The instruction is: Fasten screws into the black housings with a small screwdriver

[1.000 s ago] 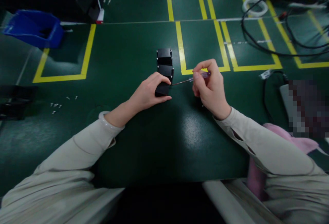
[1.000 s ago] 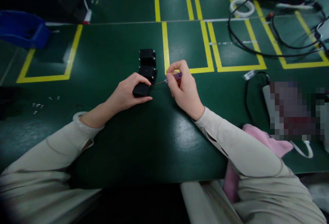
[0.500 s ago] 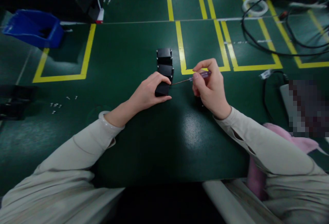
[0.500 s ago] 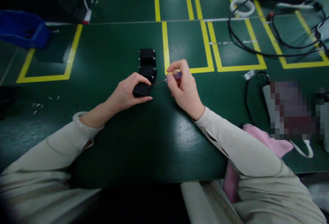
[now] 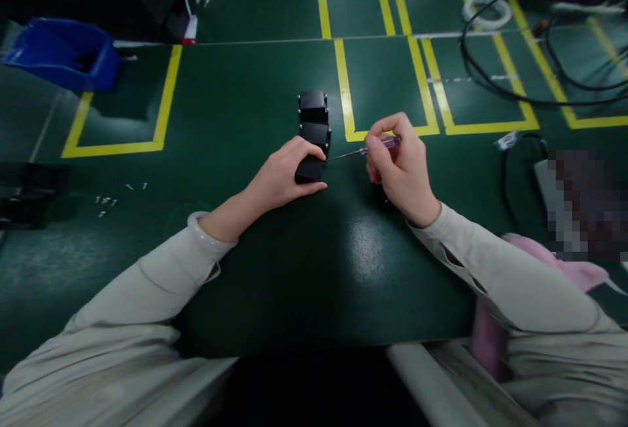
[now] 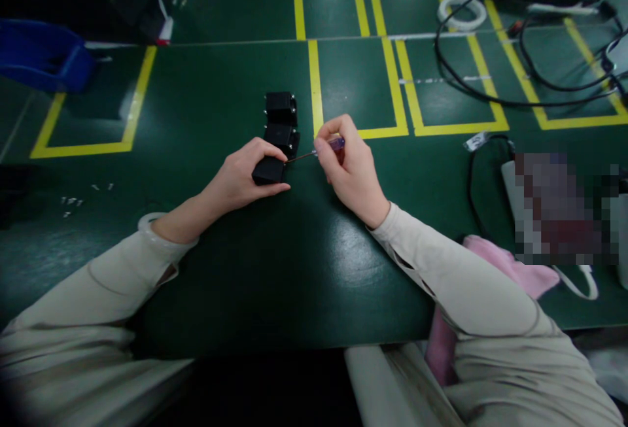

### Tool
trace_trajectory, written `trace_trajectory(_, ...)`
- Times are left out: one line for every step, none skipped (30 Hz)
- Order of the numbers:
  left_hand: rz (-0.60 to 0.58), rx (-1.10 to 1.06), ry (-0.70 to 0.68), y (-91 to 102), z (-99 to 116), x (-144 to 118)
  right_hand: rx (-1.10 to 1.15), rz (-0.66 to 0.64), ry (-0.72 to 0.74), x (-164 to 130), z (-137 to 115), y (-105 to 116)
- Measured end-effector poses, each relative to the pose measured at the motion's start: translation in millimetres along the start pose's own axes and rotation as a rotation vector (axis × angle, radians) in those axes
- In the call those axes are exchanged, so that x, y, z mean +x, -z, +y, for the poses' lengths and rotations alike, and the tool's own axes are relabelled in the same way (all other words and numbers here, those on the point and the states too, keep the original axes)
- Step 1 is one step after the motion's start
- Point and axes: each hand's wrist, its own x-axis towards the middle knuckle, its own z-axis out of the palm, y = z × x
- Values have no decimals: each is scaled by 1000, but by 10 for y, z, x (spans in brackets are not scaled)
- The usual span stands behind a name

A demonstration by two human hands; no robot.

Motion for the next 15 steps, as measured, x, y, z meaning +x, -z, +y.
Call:
trace_trajectory(2,0,-4,0,-2,-1,-9,2,0,0,-9,-1)
trace_trajectory(3,0,-6,-1,-4,-1,-16,3,2,-2,-17,-1)
trace_trajectory(3,-1,-7,-1,-6,-2,-21,4,3,-3,-22,-1)
trace_trajectory(1,-2,-5,-1,-8,-2,-22,5,3,-5,-22,-1)
trace_trajectory(-2,-2,-1,-2,-9,-2,-19,6,2,-6,-19,-1)
trace_trajectory(-5,-2,4,-2,-9,-2,-12,6,1,-8,-13,-1)
trace_trajectory(-7,-2,8,-3,-8,-1,-4,8,0,-9,-5,-1)
trace_trajectory(-9,-1,11,-4,-8,-1,3,10,1,-10,3,-1)
trace_trajectory(-10,1,12,-5,-7,-1,7,11,5,-10,10,0)
trace_trajectory(-10,1,11,-6,-6,-1,4,10,9,-10,14,0)
trace_trajectory(-10,1,10,-7,-6,-1,-6,6,12,-10,15,2)
trace_trajectory(-10,0,10,-6,-6,-2,-18,2,15,-9,14,3)
trace_trajectory(-9,0,10,-5,-5,-2,-28,-1,18,-9,11,4)
trace_trajectory(-11,0,12,-4,-5,-2,-37,-3,20,-8,9,5)
trace_trajectory(-12,-1,14,-2,-3,-2,-41,-4,20,-7,7,6)
